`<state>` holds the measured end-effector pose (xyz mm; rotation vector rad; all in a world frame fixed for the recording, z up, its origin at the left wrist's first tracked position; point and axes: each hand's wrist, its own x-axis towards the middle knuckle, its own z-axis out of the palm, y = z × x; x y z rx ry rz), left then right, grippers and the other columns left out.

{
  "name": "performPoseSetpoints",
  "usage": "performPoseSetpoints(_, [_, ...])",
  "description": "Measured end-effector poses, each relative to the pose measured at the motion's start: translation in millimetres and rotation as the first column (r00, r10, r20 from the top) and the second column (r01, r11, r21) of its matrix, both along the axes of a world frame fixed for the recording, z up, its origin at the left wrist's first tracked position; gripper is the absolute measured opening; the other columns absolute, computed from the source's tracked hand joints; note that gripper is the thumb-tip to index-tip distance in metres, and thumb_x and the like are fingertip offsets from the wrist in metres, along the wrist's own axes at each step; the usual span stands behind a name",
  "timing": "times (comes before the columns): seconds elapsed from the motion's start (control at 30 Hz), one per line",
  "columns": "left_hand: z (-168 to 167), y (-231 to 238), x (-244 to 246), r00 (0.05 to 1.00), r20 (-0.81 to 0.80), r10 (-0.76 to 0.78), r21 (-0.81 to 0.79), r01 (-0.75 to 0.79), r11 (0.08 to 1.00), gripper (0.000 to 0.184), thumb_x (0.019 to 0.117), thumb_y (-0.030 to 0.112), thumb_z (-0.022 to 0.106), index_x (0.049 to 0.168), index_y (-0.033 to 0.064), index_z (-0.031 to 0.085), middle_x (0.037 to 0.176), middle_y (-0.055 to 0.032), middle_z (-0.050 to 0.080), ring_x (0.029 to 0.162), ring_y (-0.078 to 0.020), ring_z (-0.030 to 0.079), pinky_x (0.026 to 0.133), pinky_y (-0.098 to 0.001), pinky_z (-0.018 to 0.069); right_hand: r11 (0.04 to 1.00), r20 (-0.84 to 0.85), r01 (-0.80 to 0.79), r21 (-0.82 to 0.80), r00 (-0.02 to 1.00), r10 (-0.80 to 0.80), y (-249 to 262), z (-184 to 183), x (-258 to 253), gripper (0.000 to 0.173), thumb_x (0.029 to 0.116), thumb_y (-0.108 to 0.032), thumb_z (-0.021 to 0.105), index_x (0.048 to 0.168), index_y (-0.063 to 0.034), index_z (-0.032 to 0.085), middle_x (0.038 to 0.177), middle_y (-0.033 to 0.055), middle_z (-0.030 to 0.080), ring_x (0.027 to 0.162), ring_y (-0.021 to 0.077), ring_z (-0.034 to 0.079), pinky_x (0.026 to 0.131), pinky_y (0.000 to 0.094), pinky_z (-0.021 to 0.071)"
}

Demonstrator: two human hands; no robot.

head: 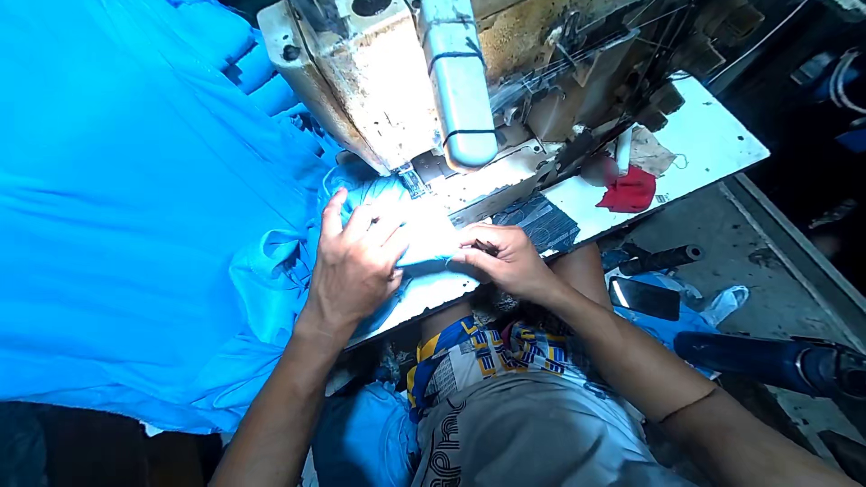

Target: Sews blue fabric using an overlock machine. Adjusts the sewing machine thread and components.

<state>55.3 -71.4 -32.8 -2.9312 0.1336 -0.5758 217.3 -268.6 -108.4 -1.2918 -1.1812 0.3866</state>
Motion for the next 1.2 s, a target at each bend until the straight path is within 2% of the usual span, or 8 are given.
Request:
performPoseSetpoints(0.1, [6,13,7,1.0,0.006,-0.025,-0.019,0.025,0.999,0.02,0.0875,0.013,0.062,0.102,0.0052,0.074,0.122,-0.0106,0.07,0.115,-0.035,0.064,0.111,-0.0619,0.037,1.0,-0.016,0.022,0.001,1.0,-0.022,14,3,3,0.006,0.096,-0.007,0.07,0.099,-0.0022,0.073,0.093,0.0043,0.07,0.071,0.0083,0.062,0.061,0.0241,0.0549])
performPoseSetpoints(0.2, [14,13,2,1.0,-0.021,0.014,-0.056,-0.015,0.998,0.03,0.0897,0.018,0.065,0.116,0.0051,0.073,0.132,-0.0128,0.065,0.119,-0.035,0.061,0.105,-0.0554,0.0428,1.0,-0.031,0.02,0.009,0.999,-0.02,22,8,4,0.007,0.0973,-0.006,0.068,0.099,-0.0014,0.073,0.09,0.0053,0.069,0.073,0.01,0.063,0.065,0.026,0.0563])
performPoseSetpoints(0.3, [28,8,-15,0.996,-0.073,0.042,-0.159,-0.053,0.986,0.052,0.0918,0.052,0.068,0.115,0.006,0.071,0.107,-0.0112,0.068,0.099,-0.0296,0.065,0.085,-0.0493,0.0513,0.999,-0.024,0.032,0.021,0.999,-0.032,28,10,8,0.008,0.0971,-0.005,0.069,0.102,-0.0007,0.073,0.087,0.0058,0.071,0.073,0.0101,0.065,0.067,0.0268,0.0574])
performPoseSetpoints(0.4, [46,7,-33,0.983,-0.13,0.129,-0.135,-0.147,0.98,0.05,0.0884,0.055,0.068,0.102,0.0068,0.068,0.093,-0.0092,0.064,0.082,-0.029,0.064,0.073,-0.0515,0.049,0.999,-0.011,0.002,0.035,1.0,-0.001,30,8,11,0.008,0.0973,-0.004,0.068,0.103,0.0,0.072,0.088,0.0066,0.07,0.073,0.0103,0.065,0.066,0.0264,0.0576])
performPoseSetpoints(0.6, [42,-20,-44,0.991,-0.032,-0.129,-0.368,0.109,0.924,0.015,0.0878,0.025,0.068,0.089,0.0102,0.073,0.1,-0.0035,0.071,0.103,-0.0206,0.065,0.096,-0.047,0.0493,0.992,0.385,-0.122,-0.02,0.915,0.12,10,25,13,0.014,0.0977,-0.007,0.066,0.109,-0.0025,0.074,0.106,0.0062,0.071,0.099,0.0111,0.068,0.091,0.0299,0.0579])
performPoseSetpoints(0.73, [-5,-32,-25,0.964,0.154,-0.216,-0.409,0.262,0.874,0.01,0.0874,0.021,0.072,0.086,0.0116,0.068,0.104,-0.0061,0.071,0.1,-0.0201,0.065,0.087,-0.0411,0.0512,0.984,0.35,-0.178,0.02,0.923,0.16,-9,20,2,0.015,0.0974,-0.001,0.065,0.109,-0.0024,0.074,0.111,0.0072,0.071,0.105,0.0137,0.068,0.092,0.0316,0.0601])
performPoseSetpoints(0.87, [-33,-15,-13,0.99,0.13,-0.061,-0.098,0.074,0.992,0.044,0.0913,0.015,0.065,0.135,0.0195,0.067,0.135,-0.0089,0.066,0.123,-0.0343,0.06,0.111,-0.0641,0.0347,0.99,0.246,-0.131,0.052,0.963,0.114,-20,7,3,0.013,0.0964,0.002,0.066,0.106,0.0003,0.074,0.11,0.0081,0.072,0.105,0.0148,0.069,0.093,0.0325,0.0605])
performPoseSetpoints(1.2, [-29,-19,-18,0.986,0.122,0.112,-0.026,-0.11,0.994,0.028,0.0888,0.018,0.065,0.113,0.0109,0.076,0.123,-0.0077,0.072,0.119,-0.0342,0.062,0.114,-0.0623,0.0321,0.993,0.117,-0.122,0.006,0.986,0.12,-22,-2,3,0.01,0.0984,-0.002,0.065,0.104,0.0007,0.074,0.108,0.0072,0.072,0.1,0.0133,0.07,0.088,0.0299,0.0616])
